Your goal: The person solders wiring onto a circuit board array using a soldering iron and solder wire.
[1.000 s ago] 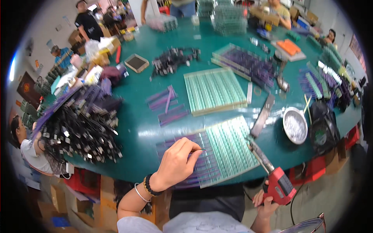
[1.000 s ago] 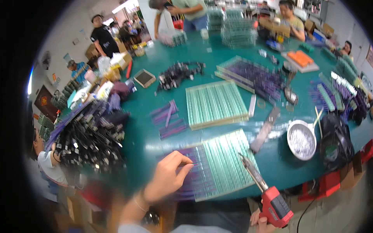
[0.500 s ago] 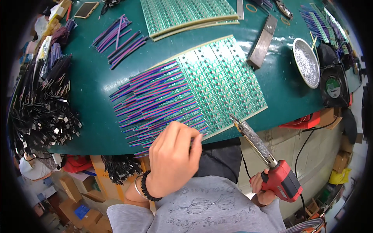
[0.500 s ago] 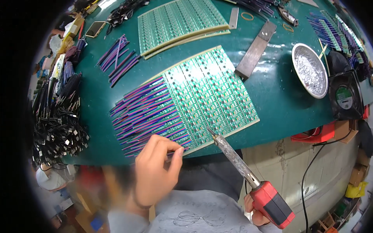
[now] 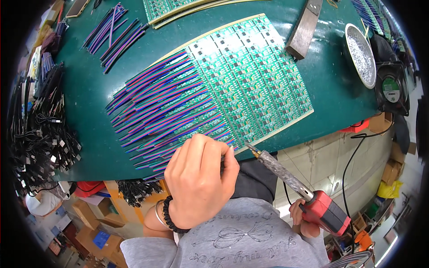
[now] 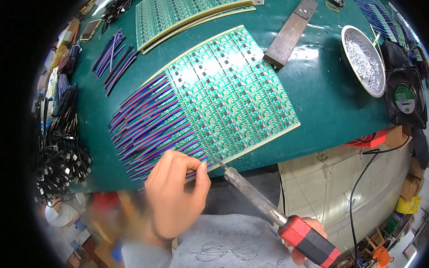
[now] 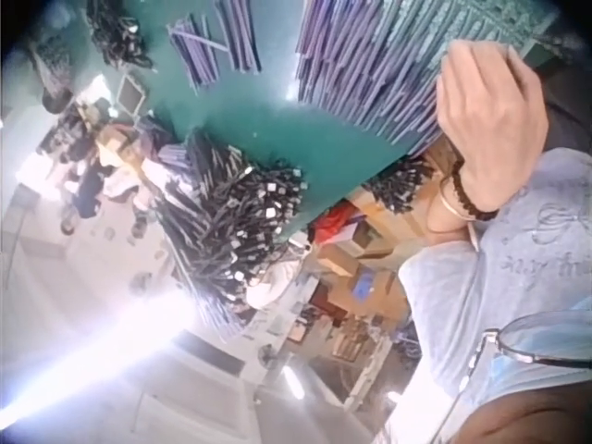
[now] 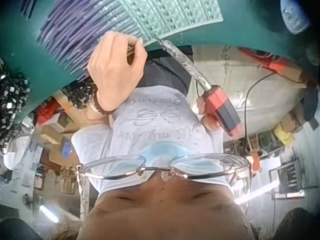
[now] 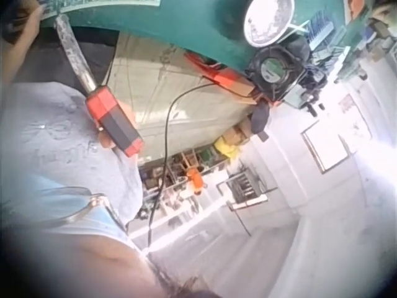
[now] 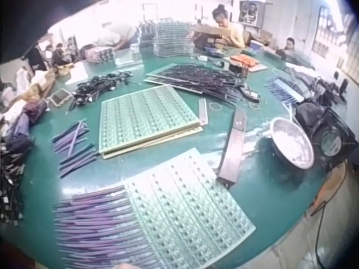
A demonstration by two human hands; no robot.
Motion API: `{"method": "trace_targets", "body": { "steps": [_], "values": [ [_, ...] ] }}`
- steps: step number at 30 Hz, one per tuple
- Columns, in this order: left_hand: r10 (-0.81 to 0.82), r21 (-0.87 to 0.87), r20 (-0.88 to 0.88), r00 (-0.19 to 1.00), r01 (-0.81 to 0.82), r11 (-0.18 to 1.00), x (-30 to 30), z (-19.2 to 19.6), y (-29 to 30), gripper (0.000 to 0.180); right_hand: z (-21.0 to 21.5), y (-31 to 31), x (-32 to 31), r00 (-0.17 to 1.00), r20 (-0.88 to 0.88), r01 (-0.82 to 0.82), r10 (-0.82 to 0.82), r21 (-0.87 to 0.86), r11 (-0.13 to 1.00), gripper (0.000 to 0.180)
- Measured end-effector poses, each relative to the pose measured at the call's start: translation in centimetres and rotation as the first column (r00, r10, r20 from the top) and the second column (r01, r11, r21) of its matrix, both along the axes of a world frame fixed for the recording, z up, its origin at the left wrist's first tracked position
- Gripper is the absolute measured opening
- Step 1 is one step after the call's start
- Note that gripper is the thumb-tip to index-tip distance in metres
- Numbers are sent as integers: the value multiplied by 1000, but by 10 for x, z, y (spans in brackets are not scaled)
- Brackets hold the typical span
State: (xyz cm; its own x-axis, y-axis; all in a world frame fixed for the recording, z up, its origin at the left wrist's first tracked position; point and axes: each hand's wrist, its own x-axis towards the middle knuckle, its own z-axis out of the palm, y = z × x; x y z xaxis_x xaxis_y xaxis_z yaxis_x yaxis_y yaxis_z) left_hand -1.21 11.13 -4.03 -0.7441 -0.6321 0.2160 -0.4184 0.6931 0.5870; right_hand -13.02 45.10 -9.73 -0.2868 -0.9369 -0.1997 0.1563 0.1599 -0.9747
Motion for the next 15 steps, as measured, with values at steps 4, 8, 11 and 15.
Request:
{"method": "trace_targets", "body": {
  "steps": [4,8,11,15],
  "values": [
    [6,-11,2,1000,-6,1000,1,-1,0,19,-13,19,-1,965,234,-119,116,-3,993,81],
    [3,-19,3,1000,-2,1000,0,-1,1,19,15,-17,15,979,82,175,-184,100,979,73],
    [2,-25,6,1000,-2,1000,0,0,0,19,11,-17,17,965,87,252,-248,-41,967,74],
    [3,-35,20,1000,-2,999,0,0,0,20,24,-33,27,908,12,418,-418,-3,908,76]
  ]
}}
